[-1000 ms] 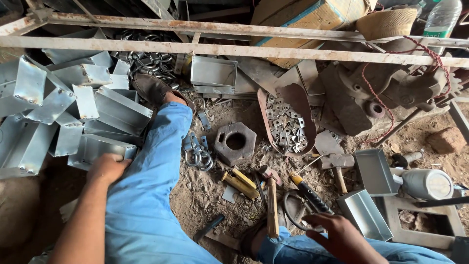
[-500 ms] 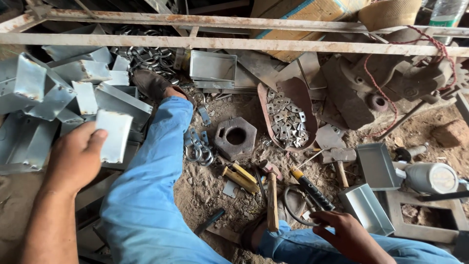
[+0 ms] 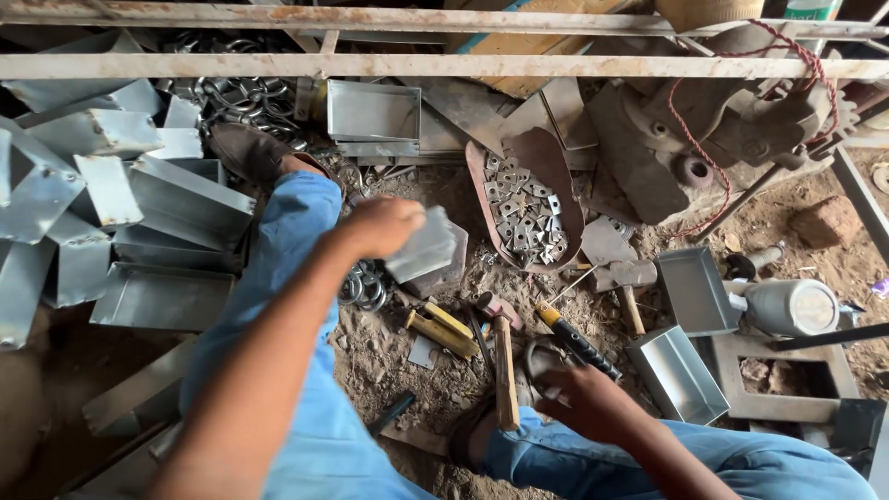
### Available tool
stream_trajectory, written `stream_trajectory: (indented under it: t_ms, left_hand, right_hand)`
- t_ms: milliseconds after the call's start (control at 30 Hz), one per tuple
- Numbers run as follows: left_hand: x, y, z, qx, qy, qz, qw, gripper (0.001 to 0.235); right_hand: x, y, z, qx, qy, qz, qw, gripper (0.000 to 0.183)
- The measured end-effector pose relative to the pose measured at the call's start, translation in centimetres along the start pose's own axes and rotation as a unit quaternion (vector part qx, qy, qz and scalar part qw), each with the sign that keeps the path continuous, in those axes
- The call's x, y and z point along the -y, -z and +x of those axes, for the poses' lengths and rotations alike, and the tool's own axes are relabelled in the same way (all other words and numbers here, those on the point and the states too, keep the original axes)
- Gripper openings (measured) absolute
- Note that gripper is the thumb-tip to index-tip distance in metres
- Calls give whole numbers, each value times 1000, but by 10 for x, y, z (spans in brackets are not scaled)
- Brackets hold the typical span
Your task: The person assembles a metal box by hammering the sides into place and then welding the joints.
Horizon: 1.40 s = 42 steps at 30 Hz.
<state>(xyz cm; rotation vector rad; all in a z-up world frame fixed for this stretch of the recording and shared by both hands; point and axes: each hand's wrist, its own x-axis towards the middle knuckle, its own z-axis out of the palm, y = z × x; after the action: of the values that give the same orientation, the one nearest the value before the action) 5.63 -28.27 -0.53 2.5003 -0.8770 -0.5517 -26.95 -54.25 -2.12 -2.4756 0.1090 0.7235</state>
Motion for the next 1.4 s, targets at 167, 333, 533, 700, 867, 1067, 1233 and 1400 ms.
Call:
stream_trajectory:
  t_ms: [167, 333, 533, 700, 867, 1067, 1233, 1400]
  left_hand:
    - [18, -42, 48, 35, -29, -25, 999, 41]
    - [10, -35, 51, -20, -15, 68, 997, 38]
    - [4, -34, 37, -125, -26, 37, 991, 36]
    - [-23, -53, 29, -298, 124, 60, 945, 27]
    - [11, -68, 47, -321, -58, -6, 945, 24]
    - [43, -61, 69, -257, -153, -121, 947, 35]
    - [14, -63, 84, -248, -75, -121, 958, 42]
    - [7, -53, 85, -174, -10, -126, 977, 42]
  right_hand:
    - [16, -43, 102, -65, 9, -16, 998, 48]
    - [10, -100, 169, -72, -67, -251, 963, 60]
    - [-9, -119, 185, -169, -78, -180, 966, 42]
    - [-7, -92, 173, -186, -136, 115, 966, 24]
    - [25, -31, 113, -174, -108, 447, 871, 18]
    - [83, 70, 23, -344, 115, 316, 877, 31]
    - [112, 99, 2, -534, 323, 233, 745, 36]
    - [100, 89, 16, -538, 296, 256, 747, 36]
